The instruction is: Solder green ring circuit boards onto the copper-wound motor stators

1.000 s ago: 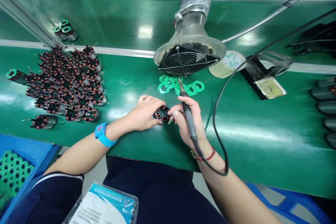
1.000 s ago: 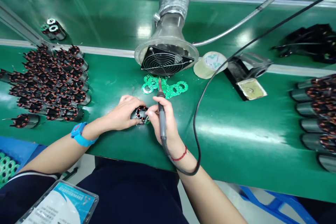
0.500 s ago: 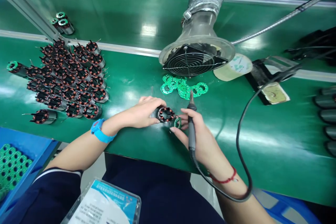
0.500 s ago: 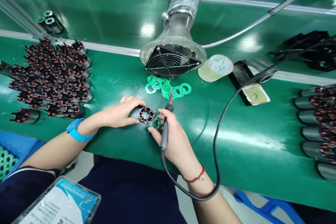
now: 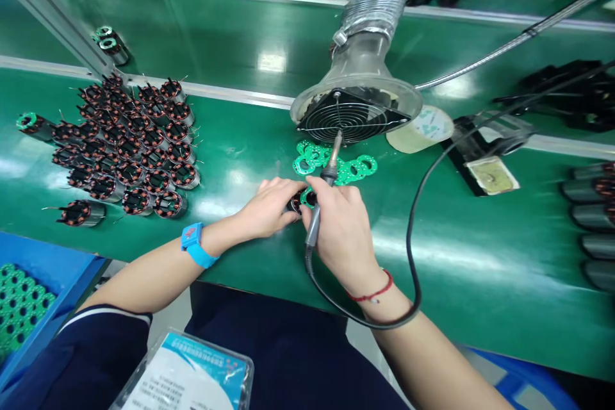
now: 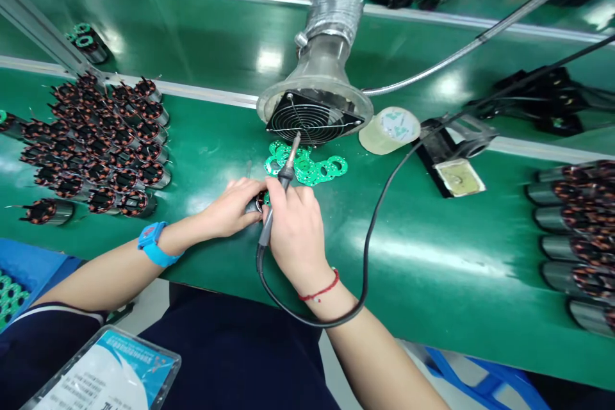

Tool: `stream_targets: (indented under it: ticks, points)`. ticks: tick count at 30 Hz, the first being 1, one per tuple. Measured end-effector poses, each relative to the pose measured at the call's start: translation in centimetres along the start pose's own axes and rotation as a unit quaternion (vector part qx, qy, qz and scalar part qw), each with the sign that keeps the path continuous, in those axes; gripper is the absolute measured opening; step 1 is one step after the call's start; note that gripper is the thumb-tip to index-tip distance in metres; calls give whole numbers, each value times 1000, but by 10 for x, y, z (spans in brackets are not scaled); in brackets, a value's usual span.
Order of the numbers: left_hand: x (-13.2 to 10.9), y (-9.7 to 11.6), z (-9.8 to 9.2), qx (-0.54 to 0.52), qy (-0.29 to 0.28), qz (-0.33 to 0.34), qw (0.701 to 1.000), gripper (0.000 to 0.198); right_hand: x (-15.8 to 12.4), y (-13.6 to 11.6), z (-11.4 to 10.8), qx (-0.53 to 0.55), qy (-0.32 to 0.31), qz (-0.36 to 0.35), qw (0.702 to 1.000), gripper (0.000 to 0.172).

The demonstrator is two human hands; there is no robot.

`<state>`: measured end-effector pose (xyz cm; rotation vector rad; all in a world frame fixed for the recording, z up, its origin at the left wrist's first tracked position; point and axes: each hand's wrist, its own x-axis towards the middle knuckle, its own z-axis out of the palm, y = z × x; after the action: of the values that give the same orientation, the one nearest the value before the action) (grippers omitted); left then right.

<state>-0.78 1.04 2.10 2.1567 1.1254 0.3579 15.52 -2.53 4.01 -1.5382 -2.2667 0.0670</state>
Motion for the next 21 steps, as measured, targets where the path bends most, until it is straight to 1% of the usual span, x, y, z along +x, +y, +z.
stream_targets:
  ticks: [2, 4, 6, 8, 10, 13, 15, 17, 19, 21]
  points:
    - [1, -1, 3, 17, 16, 1, 1000, 41, 2, 0, 3, 0, 0, -17, 1000, 33]
    - [2, -2, 5, 23, 29, 7, 999, 40, 1, 1, 8, 32, 24, -24, 999, 33]
    - [2, -3, 6, 13, 33, 15, 999, 41, -2, 4, 12, 77, 62, -5, 995, 38]
    - [1, -5, 5, -16, 35, 25, 999, 44, -7, 7, 16, 111, 85, 32, 990, 44]
    - [-1, -5, 3, -67, 51, 37, 996, 47, -13, 9, 19, 140, 74, 67, 985, 47]
    - [-3, -2, 1, -122, 83, 57, 987, 45, -23, 13, 21, 199, 38, 80, 976, 49]
    - [-2, 4, 3, -106, 91, 67, 988, 36, -27, 16, 23, 233, 25, 77, 969, 52]
    - [-1, 10, 6, -65, 90, 66, 992, 31, -30, 19, 26, 254, 25, 86, 963, 53]
    - [0, 16, 9, -35, 86, 60, 994, 31, -30, 20, 29, 269, 35, 104, 957, 51]
    - [1, 18, 7, -26, 76, 57, 995, 30, -30, 20, 33, 278, 57, 118, 952, 50]
